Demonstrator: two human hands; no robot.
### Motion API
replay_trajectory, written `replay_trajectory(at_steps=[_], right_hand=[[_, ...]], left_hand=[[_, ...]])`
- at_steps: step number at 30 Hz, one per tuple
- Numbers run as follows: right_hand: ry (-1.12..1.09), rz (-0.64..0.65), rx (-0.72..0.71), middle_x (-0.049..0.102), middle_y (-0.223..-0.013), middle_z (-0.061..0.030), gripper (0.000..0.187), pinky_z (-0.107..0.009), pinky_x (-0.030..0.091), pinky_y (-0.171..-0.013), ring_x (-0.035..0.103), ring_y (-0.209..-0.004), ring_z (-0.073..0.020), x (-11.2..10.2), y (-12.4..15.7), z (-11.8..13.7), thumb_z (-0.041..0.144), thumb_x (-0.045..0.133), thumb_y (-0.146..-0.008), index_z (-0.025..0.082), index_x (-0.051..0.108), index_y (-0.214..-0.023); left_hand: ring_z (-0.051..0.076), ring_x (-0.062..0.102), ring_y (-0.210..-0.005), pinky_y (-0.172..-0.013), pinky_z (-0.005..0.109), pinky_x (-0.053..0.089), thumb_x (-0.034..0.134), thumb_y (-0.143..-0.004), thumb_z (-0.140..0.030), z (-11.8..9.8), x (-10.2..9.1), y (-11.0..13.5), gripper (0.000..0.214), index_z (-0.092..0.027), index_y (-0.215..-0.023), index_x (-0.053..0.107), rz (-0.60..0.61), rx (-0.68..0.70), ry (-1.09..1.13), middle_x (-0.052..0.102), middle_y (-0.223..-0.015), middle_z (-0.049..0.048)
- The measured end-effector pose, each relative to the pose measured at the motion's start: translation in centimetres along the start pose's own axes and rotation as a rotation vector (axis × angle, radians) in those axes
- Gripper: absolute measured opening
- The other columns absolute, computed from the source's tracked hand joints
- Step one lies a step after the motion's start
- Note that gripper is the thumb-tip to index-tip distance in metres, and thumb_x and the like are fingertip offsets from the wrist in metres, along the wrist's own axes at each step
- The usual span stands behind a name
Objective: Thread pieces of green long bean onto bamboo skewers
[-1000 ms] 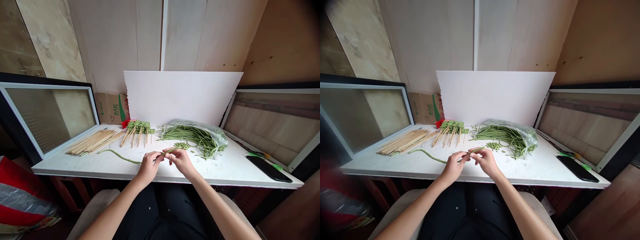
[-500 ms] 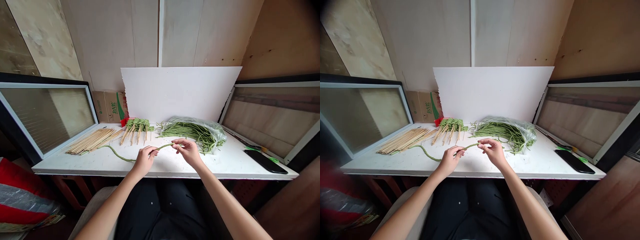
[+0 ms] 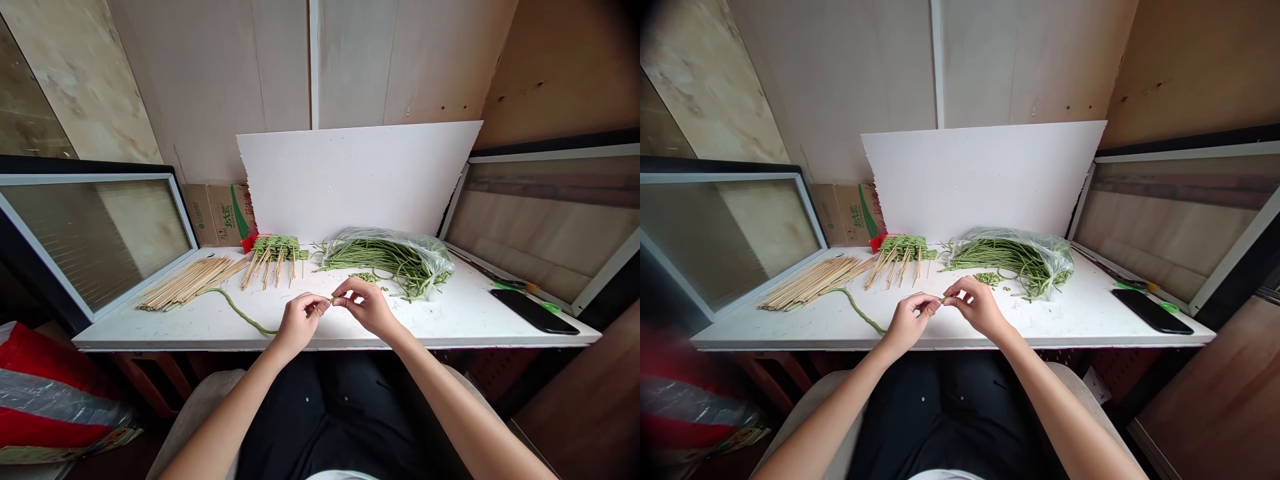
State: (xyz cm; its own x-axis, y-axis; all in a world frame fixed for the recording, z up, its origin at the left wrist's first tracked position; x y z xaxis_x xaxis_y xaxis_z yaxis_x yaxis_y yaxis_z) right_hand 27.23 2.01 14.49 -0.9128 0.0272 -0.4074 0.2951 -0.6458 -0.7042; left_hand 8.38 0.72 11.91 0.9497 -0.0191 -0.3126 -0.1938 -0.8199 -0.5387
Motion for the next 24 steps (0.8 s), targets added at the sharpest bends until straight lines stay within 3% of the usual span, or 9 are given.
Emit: replay_trajectory(at_steps=[8, 15, 20, 24], right_hand=[[-0.046, 0.046, 0.023, 0.070, -0.080, -0.0053, 0.018, -0.030, 0.049, -0.068, 0.061, -0.083, -0.0206, 1.1, 0.3, -0.4, 0.030, 0.068, -0.098, 0.023, 0.073, -0.082], [-0.418, 0.057, 0.200, 0.063, -0.084, -0.0046, 0.027, -0.031, 0.051, -0.067, 0.061, -0.074, -0.0180, 3.0, 1.1, -2.8, 0.047, 0.080, -0.089, 0.021, 0.075, -0.084], [-0.664, 0.089, 0.281, 0.063, -0.083, -0.0025, 0.035, -0.037, 0.055, -0.075, 0.066, -0.074, -0.0200, 4.1, 1.4, -3.1, 0.052, 0.087, -0.081, 0.021, 0.073, -0.084], [-0.774, 0.135, 0.327, 0.066, -0.080, -0.0024, 0.035, -0.038, 0.054, -0.080, 0.066, -0.077, -0.0207, 5.1, 2.0, -3.4, 0.053, 0.083, -0.085, 0.021, 0.069, -0.086]], left_hand=[[0.012, 0.055, -0.061, -0.062, 0.026, 0.044, 0.069, -0.096, -0.048, 0.4, 0.6, 0.0, 0.036, -0.015, -0.089, 0.079, 0.091, -0.074, 0.095, 0.068, -0.080, 0.0049], [0.011, 0.054, -0.057, -0.059, 0.025, 0.044, 0.067, -0.097, -0.041, 0.2, 0.4, 0.1, 0.036, -0.015, -0.074, 0.077, 0.069, -0.003, 0.081, 0.062, -0.071, 0.0030], [0.011, 0.053, -0.056, -0.058, 0.026, 0.044, 0.069, -0.096, -0.039, 0.9, 0.6, 0.2, 0.032, -0.015, -0.076, 0.078, 0.083, 0.012, 0.113, 0.062, -0.070, 0.0034], [0.010, 0.053, -0.054, -0.055, 0.025, 0.044, 0.071, -0.094, -0.046, 1.8, 1.0, 0.1, 0.038, -0.015, -0.075, 0.078, 0.098, -0.002, 0.180, 0.063, -0.069, 0.0039]])
Point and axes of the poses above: each hand's wrist, its own y-axis away from the middle knuckle, its own x-axis out of the palm, z = x × y, the point moved 4 cm from there along -y, towards the middle knuckle
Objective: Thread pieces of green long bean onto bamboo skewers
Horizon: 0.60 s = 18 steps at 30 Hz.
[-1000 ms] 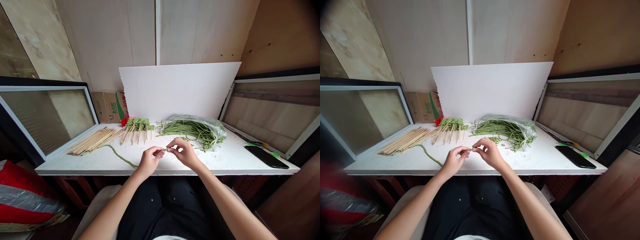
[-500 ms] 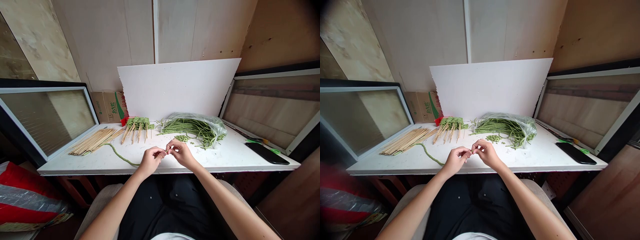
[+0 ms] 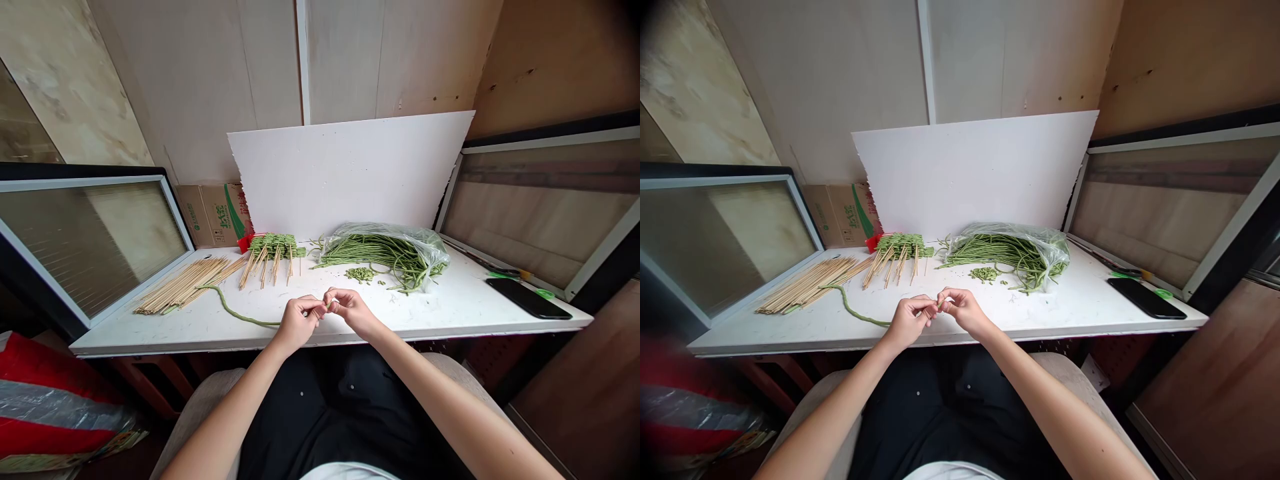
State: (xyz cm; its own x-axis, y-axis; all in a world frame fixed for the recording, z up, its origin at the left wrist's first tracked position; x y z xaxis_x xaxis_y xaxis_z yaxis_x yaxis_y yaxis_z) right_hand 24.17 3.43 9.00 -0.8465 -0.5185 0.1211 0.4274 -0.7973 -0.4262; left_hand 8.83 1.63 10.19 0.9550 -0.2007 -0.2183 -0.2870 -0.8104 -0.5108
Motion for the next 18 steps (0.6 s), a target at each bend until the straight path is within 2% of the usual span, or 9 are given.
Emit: replay_trajectory(at_steps=[4, 8, 11, 13, 15, 18], right_hand=[[-0.059, -0.019, 0.028, 0.062, -0.074, -0.0007, 0.039, -0.036, 0.053, -0.077, 0.062, -0.073, -0.0192, 0.1, 0.0, -1.1, 0.056, 0.082, -0.085, 0.022, 0.064, -0.082], [0.039, -0.168, 0.010, 0.067, -0.080, -0.0021, 0.042, -0.033, 0.053, -0.073, 0.061, -0.071, -0.0167, -1.6, -0.4, -0.8, 0.060, 0.081, -0.083, 0.022, 0.065, -0.084], [0.288, -0.288, 0.025, 0.073, -0.088, -0.0059, 0.045, -0.031, 0.053, -0.066, 0.065, -0.073, -0.0185, -4.8, -0.7, -0.1, 0.062, 0.081, -0.079, 0.020, 0.072, -0.091], [0.530, -0.376, 0.031, 0.077, -0.094, -0.0101, 0.045, -0.034, 0.056, -0.071, 0.070, -0.081, -0.0224, -7.7, -0.9, 0.3, 0.060, 0.082, -0.077, 0.018, 0.076, -0.092], [0.708, -0.455, 0.042, 0.080, -0.094, -0.0132, 0.044, -0.038, 0.058, -0.078, 0.074, -0.085, -0.0258, -10.8, -1.2, 0.4, 0.058, 0.083, -0.075, 0.017, 0.078, -0.091], [0.885, -0.570, 0.122, 0.080, -0.089, -0.0155, 0.037, -0.038, 0.057, -0.076, 0.075, -0.082, -0.0281, -15.1, -2.2, 0.2, 0.050, 0.085, -0.075, 0.016, 0.078, -0.087]], left_hand=[[0.009, 0.052, -0.051, -0.053, 0.025, 0.044, 0.073, -0.090, -0.058, 0.7, 0.2, -0.1, 0.048, -0.013, -0.074, 0.077, -0.009, -0.057, 0.114, 0.066, -0.072, 0.0048], [0.009, 0.054, -0.053, -0.057, 0.026, 0.048, 0.072, -0.090, -0.061, 1.3, 0.1, -0.2, 0.050, -0.012, -0.084, 0.079, -0.085, -0.145, 0.125, 0.068, -0.073, 0.0047], [0.009, 0.051, -0.055, -0.057, 0.025, 0.046, 0.071, -0.091, -0.061, 2.0, -0.2, -0.3, 0.053, -0.010, -0.099, 0.081, -0.134, -0.189, 0.118, 0.068, -0.076, 0.0052], [0.009, 0.049, -0.057, -0.056, 0.025, 0.045, 0.071, -0.091, -0.061, 2.5, -0.4, -0.4, 0.055, -0.009, -0.108, 0.081, -0.137, -0.190, 0.116, 0.069, -0.079, 0.0062], [0.010, 0.052, -0.061, -0.060, 0.026, 0.049, 0.071, -0.091, -0.058, 2.9, -0.4, -0.5, 0.054, -0.010, -0.115, 0.080, -0.120, -0.179, 0.106, 0.070, -0.086, 0.0077], [0.012, 0.059, -0.070, -0.072, 0.029, 0.055, 0.072, -0.092, -0.049, 3.4, -0.4, -0.5, 0.049, -0.011, -0.123, 0.078, -0.077, -0.191, 0.091, 0.074, -0.095, 0.0100]])
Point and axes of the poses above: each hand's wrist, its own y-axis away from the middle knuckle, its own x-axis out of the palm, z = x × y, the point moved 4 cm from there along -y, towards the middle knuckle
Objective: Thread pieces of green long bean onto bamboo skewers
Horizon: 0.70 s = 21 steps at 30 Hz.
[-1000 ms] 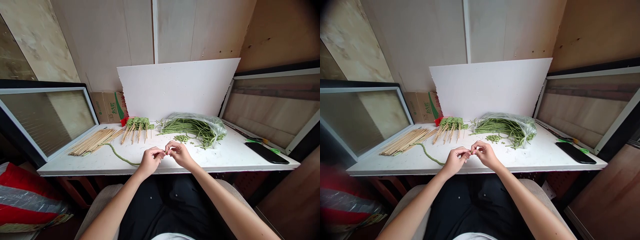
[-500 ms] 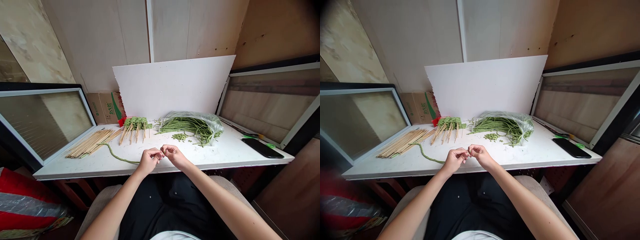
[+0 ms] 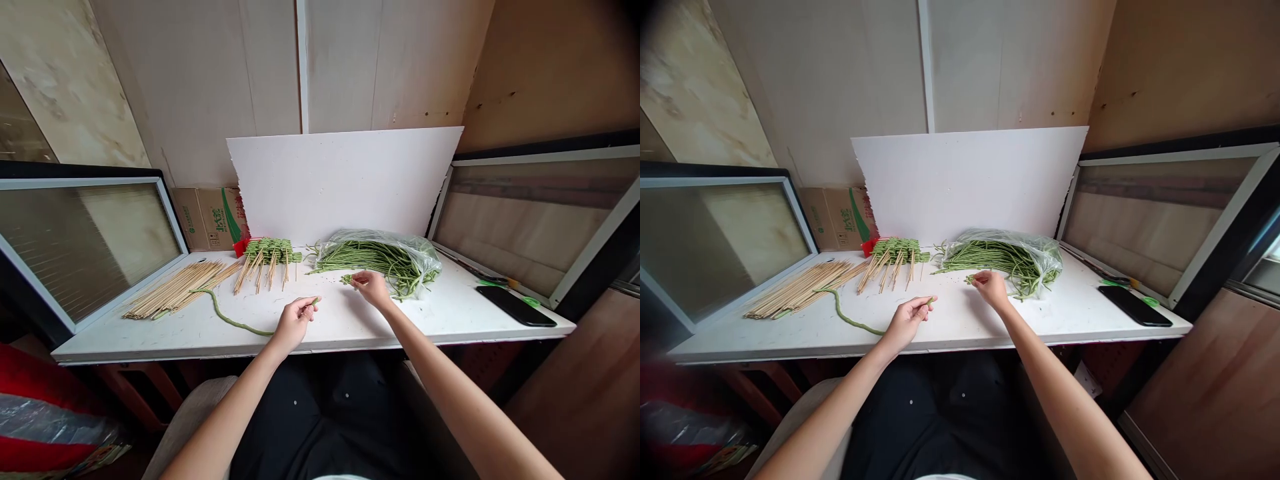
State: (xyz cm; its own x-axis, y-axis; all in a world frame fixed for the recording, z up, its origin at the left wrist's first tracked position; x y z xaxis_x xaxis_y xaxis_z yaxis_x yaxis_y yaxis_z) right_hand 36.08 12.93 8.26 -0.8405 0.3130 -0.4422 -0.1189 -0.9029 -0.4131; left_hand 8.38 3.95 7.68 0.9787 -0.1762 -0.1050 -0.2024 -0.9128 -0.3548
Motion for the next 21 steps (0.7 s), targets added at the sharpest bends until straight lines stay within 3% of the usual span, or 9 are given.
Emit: replay_trajectory(at_steps=[5, 8, 12, 14, 16, 18, 21], right_hand=[[0.246, 0.029, 0.105, 0.081, -0.096, -0.0162, 0.030, -0.034, 0.054, -0.077, 0.075, -0.090, -0.0288, -0.4, -3.9, -2.6, 0.038, 0.089, -0.076, 0.014, 0.081, -0.092], [0.296, 0.014, 0.143, 0.081, -0.101, -0.0166, 0.026, -0.034, 0.052, -0.080, 0.074, -0.096, -0.0293, -0.9, -4.9, -3.2, 0.035, 0.082, -0.083, 0.013, 0.083, -0.097], [0.223, -0.097, 0.113, 0.081, -0.103, -0.0175, 0.032, -0.035, 0.052, -0.079, 0.074, -0.094, -0.0295, -2.0, -4.1, -2.4, 0.039, 0.065, -0.097, 0.012, 0.082, -0.101], [0.114, -0.081, 0.052, 0.081, -0.099, -0.0177, 0.040, -0.036, 0.053, -0.078, 0.074, -0.088, -0.0284, -2.0, -2.6, -0.8, 0.045, 0.060, -0.099, 0.011, 0.082, -0.101], [-0.045, 0.031, -0.026, 0.081, -0.099, -0.0168, 0.047, -0.035, 0.055, -0.077, 0.074, -0.087, -0.0272, -1.4, -0.6, 1.5, 0.053, 0.059, -0.100, 0.012, 0.081, -0.105], [-0.170, 0.256, -0.131, 0.081, -0.108, -0.0155, 0.052, -0.033, 0.055, -0.069, 0.074, -0.087, -0.0256, -0.1, 1.8, 4.4, 0.062, 0.058, -0.099, 0.016, 0.081, -0.107], [-0.198, 0.605, -0.305, 0.080, -0.111, -0.0112, 0.050, -0.029, 0.055, -0.068, 0.074, -0.098, -0.0253, 2.0, 5.3, 8.4, 0.058, 0.084, -0.082, 0.023, 0.081, -0.117]], left_hand=[[0.014, 0.066, -0.072, -0.075, 0.033, 0.059, 0.076, -0.089, -0.044, 0.6, 0.2, 0.1, 0.048, -0.011, -0.124, 0.075, 0.032, -0.049, 0.002, 0.077, -0.096, 0.0126], [0.015, 0.068, -0.070, -0.072, 0.033, 0.059, 0.079, -0.088, -0.046, 0.8, 0.2, 0.1, 0.051, -0.009, -0.123, 0.073, 0.029, -0.064, 0.025, 0.078, -0.095, 0.0140], [0.016, 0.071, -0.069, -0.073, 0.033, 0.060, 0.083, -0.084, -0.047, 1.0, -0.1, 0.0, 0.050, -0.009, -0.115, 0.072, 0.002, -0.083, 0.036, 0.077, -0.090, 0.0116], [0.016, 0.072, -0.070, -0.072, 0.032, 0.059, 0.085, -0.082, -0.047, 1.0, -0.2, 0.0, 0.048, -0.010, -0.109, 0.072, -0.015, -0.086, 0.035, 0.076, -0.088, 0.0100], [0.017, 0.072, -0.068, -0.066, 0.030, 0.058, 0.086, -0.080, -0.049, 0.8, -0.2, 0.1, 0.048, -0.011, -0.106, 0.072, -0.035, -0.093, 0.028, 0.075, -0.087, 0.0092], [0.017, 0.072, -0.066, -0.059, 0.027, 0.055, 0.087, -0.078, -0.050, 0.6, -0.2, 0.2, 0.051, -0.011, -0.107, 0.071, -0.052, -0.097, 0.016, 0.074, -0.085, 0.0083], [0.017, 0.073, -0.067, -0.061, 0.028, 0.057, 0.088, -0.077, -0.052, 0.4, 0.1, 0.4, 0.055, -0.013, -0.110, 0.069, -0.044, -0.095, 0.009, 0.074, -0.084, 0.0069]])
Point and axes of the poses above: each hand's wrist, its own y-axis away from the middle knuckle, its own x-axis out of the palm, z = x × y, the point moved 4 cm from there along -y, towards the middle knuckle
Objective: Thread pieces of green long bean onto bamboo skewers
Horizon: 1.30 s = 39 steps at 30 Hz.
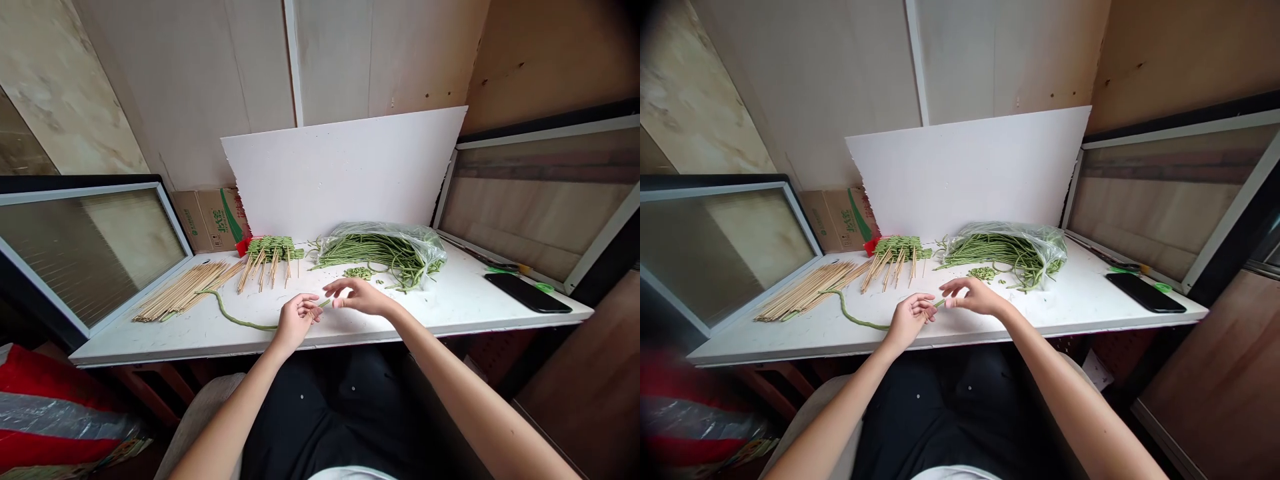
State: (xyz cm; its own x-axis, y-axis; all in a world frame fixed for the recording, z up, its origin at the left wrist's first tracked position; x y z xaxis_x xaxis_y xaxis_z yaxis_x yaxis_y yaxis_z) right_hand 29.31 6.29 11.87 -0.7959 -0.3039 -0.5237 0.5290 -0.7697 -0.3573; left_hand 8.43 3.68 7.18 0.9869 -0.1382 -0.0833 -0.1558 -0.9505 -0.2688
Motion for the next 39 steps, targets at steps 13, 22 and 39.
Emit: replay_trajectory(at_steps=[13, 22, 39], right_hand=[[0.102, -0.141, -0.127, 0.077, -0.095, -0.0082, 0.022, -0.032, 0.053, -0.072, 0.067, -0.081, -0.0195, 1.3, 0.3, 1.7, 0.043, 0.081, -0.089, 0.022, 0.082, -0.097], [0.210, -0.152, -0.224, 0.073, -0.088, -0.0063, 0.019, -0.034, 0.049, -0.078, 0.063, -0.087, -0.0220, 2.2, 0.3, 2.7, 0.042, 0.077, -0.094, 0.024, 0.078, -0.092], [-0.407, -0.035, -0.109, 0.070, -0.084, -0.0042, 0.029, -0.037, 0.052, -0.083, 0.066, -0.083, -0.0214, 5.5, 0.1, 0.7, 0.049, 0.075, -0.092, 0.021, 0.067, -0.089]], left_hand=[[0.020, 0.071, -0.071, -0.070, 0.033, 0.058, 0.085, -0.081, -0.047, -1.1, -1.0, 0.0, 0.035, -0.016, -0.099, 0.082, 0.062, 0.100, -0.269, 0.080, -0.090, 0.0108], [0.020, 0.069, -0.077, -0.072, 0.030, 0.053, 0.076, -0.092, -0.042, -2.6, -0.7, 0.6, 0.025, -0.019, -0.096, 0.084, 0.035, 0.258, -0.371, 0.080, -0.089, 0.0090], [0.012, 0.053, -0.058, -0.059, 0.025, 0.042, 0.070, -0.093, -0.050, -2.3, -0.2, 0.5, 0.040, -0.014, -0.078, 0.078, 0.165, 0.218, -0.171, 0.067, -0.066, 0.0050]])
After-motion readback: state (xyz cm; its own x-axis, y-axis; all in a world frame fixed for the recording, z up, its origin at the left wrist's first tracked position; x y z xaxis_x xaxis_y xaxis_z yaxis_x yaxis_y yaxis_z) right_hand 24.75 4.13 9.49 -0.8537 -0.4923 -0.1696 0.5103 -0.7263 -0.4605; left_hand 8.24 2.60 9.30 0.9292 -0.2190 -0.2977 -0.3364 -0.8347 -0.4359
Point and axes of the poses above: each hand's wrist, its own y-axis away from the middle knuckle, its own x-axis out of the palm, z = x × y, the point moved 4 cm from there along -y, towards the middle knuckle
